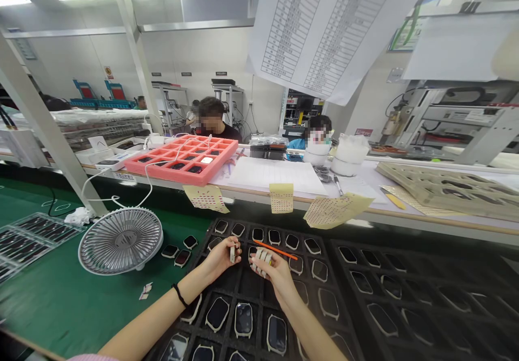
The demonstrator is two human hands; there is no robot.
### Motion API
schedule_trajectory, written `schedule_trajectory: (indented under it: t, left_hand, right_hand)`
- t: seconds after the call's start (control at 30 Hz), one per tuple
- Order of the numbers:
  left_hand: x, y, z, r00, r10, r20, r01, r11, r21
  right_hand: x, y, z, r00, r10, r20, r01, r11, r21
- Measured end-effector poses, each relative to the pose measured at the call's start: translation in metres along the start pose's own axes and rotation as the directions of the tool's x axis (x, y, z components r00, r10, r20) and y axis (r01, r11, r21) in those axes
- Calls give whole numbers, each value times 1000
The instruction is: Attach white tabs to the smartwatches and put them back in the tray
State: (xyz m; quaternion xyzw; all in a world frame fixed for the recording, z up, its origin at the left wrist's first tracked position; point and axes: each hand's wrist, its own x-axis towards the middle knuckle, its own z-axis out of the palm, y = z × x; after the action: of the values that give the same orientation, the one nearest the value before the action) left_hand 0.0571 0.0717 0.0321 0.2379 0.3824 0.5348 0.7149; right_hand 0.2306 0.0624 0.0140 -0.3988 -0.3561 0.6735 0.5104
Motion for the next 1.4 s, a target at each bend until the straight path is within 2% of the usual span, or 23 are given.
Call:
schedule_trajectory:
  t: [0.13,0.23,0.43,0.5,0.6,0.67,0.73,0.83,1.07,1.17,1.27,1.4]
  left_hand:
    - [1,-1,-1,999,50,14,-51,995,85]
    - [-2,-2,0,990,133,47,-140,972,187]
    - [-23,7,1,931,302,204,-361,840,406]
    - [-33,13,-6,896,347,276,-443,720,534]
    - [-46,20,-23,841,368,396,-529,406,746]
    - [-52,22,-34,840,349,415,-512,259,819]
    - [-55,22,-43,855,331,398,-474,193,859]
    - [-58,21,-52,870,321,375,-444,176,879]
    - [-59,16,-56,875,354,330,-438,292,850]
    - [-58,13,-57,877,354,325,-438,310,844]
    - [-58,12,-55,861,356,362,-462,251,851]
    - [-61,14,-39,793,332,511,-577,136,805]
  right_hand:
    - [0,1,0,1000,-5,4,5,1000,-14]
    - [0,2,0,1000,-20,3,20,999,-39]
    - [2,4,-1,999,-9,32,11,997,-72]
    - [1,3,-1,999,-10,41,13,997,-76]
    - [-2,0,3,998,-21,55,26,996,-84]
    - [-5,-2,5,998,-21,60,26,996,-88]
    - [-7,-3,7,998,-18,65,23,996,-90]
    - [-9,-3,10,997,-18,71,25,996,-88]
    - [-13,-2,14,996,-37,76,45,995,-94]
    - [-15,-4,14,997,-28,75,35,995,-92]
    - [-17,-6,15,996,0,93,9,996,-92]
    - [-19,-10,16,988,54,143,-42,996,-85]
